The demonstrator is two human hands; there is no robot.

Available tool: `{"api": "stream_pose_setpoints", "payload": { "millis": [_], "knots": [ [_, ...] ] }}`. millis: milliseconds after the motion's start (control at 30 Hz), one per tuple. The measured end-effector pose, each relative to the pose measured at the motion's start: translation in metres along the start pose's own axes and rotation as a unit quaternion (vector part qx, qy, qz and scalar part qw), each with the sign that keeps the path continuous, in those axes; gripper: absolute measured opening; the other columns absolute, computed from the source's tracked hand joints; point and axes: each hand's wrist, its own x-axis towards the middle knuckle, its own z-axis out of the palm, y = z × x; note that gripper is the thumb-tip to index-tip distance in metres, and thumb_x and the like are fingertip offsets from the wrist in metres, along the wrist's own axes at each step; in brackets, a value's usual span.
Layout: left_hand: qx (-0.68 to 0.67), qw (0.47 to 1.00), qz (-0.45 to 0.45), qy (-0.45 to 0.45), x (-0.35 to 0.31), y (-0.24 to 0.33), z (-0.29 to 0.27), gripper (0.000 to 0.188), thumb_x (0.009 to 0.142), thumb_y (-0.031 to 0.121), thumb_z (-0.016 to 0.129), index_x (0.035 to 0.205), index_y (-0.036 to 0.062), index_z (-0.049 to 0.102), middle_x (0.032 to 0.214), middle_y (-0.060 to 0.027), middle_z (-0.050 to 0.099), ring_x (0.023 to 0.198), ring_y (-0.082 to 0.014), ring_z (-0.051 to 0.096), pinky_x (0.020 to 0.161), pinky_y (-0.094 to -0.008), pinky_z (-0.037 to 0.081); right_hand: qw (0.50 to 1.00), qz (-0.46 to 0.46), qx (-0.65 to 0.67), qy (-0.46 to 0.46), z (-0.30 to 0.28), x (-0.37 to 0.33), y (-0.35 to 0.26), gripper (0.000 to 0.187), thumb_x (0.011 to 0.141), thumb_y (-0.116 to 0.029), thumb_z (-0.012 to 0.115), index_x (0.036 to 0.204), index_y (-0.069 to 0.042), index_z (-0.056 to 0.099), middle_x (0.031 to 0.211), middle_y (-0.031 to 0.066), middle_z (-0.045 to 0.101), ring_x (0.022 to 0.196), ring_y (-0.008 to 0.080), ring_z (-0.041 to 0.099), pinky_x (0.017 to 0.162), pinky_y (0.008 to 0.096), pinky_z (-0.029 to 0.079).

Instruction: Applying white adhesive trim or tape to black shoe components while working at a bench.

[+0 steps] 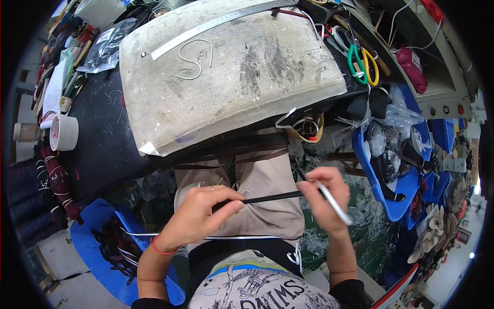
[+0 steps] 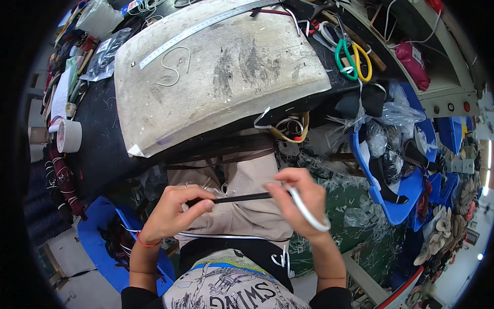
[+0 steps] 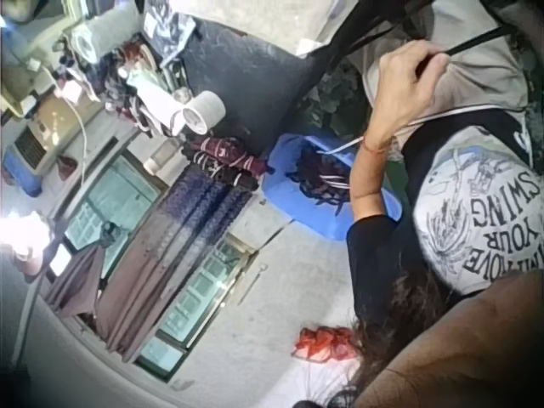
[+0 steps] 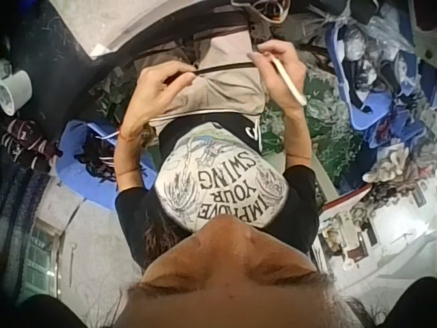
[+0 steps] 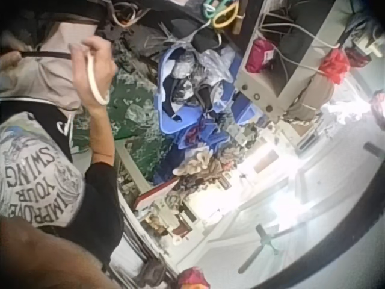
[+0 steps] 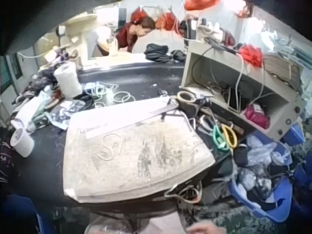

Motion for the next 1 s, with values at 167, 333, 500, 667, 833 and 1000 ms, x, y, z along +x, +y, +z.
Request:
{"api": "stream_pose_setpoints", "payload": {
  "millis": [167, 333, 500, 667, 833, 1000],
  "knots": [
    [-0.039, 0.997, 0.059, 0.021, 0.037, -0.03, 0.052, 0.017, 0.085, 0.015, 0.061, 0.09, -0.0011, 0.063, 0.079, -0.0171, 0.064, 0.072, -0.0338, 0.063, 0.063, -0.0371, 0.049, 0.945, -0.086, -0.309, 0.066, -0.021, 0.022, 0.031, 0.027, 0.072, -0.008, 0.073, 0.096, -0.004, 0.06, 0.079, 0.0097, 0.061, 0.083, 0.0298, 0.054, 0.076, 0.0394, 0.041],
    [0.041, 0.995, -0.035, 0.082, 0.071, -0.057, 0.097, 0.017, 0.083, 0.016, 0.066, 0.086, -0.0001, 0.06, 0.07, -0.0115, 0.063, 0.062, -0.0259, 0.063, 0.056, -0.0339, 0.048, 0.964, 0.167, 0.206, -0.027, 0.025, 0.015, 0.072, 0.037, 0.1, -0.034, 0.04, 0.104, -0.001, 0.055, 0.082, 0.0058, 0.06, 0.071, 0.0099, 0.053, 0.062, 0.023, 0.041],
    [0.045, 0.989, -0.112, 0.081, 0.032, -0.076, 0.052, 0.015, 0.083, 0.013, 0.064, 0.092, 0.0017, 0.066, 0.079, -0.0149, 0.067, 0.071, -0.0259, 0.067, 0.062, -0.0337, 0.051, 0.93, 0.189, 0.315, -0.018, 0.049, 0.012, 0.105, 0.039, 0.101, -0.036, 0.036, 0.101, -0.002, 0.055, 0.08, 0.0055, 0.058, 0.07, 0.0095, 0.047, 0.066, 0.0217, 0.038],
    [-0.099, 0.967, -0.229, 0.055, 0.004, -0.081, 0.031, 0.021, 0.089, 0.008, 0.058, 0.105, -0.0013, 0.065, 0.083, -0.0086, 0.069, 0.074, -0.0114, 0.065, 0.068, -0.0247, 0.052, 0.94, 0.185, 0.279, -0.061, 0.042, 0.014, 0.102, 0.039, 0.101, -0.035, 0.037, 0.102, -0.001, 0.057, 0.08, 0.0059, 0.058, 0.072, 0.0099, 0.048, 0.067, 0.0232, 0.039],
    [-0.295, 0.933, -0.206, 0.029, 0.031, -0.068, 0.063, 0.024, 0.092, 0.004, 0.053, 0.113, -0.0073, 0.058, 0.097, -0.0136, 0.066, 0.081, -0.0123, 0.064, 0.076, -0.0236, 0.053, 0.99, 0.122, 0.061, 0.032, 0.004, 0.025, 0.098, 0.027, 0.096, -0.022, 0.046, 0.1, -0.001, 0.063, 0.083, 0.0045, 0.058, 0.075, 0.0135, 0.054, 0.072, 0.026, 0.043],
    [-0.344, 0.912, -0.225, 0.001, 0.057, -0.074, 0.08, 0.026, 0.093, 0.004, 0.053, 0.116, -0.0076, 0.054, 0.1, -0.0164, 0.065, 0.087, -0.0155, 0.065, 0.08, -0.0262, 0.054, 0.992, 0.051, -0.077, -0.086, -0.006, 0.023, 0.072, 0.025, 0.09, -0.01, 0.05, 0.111, -0.005, 0.062, 0.083, 0.0076, 0.054, 0.074, 0.0161, 0.054, 0.07, 0.0276, 0.044]
  ]
}}
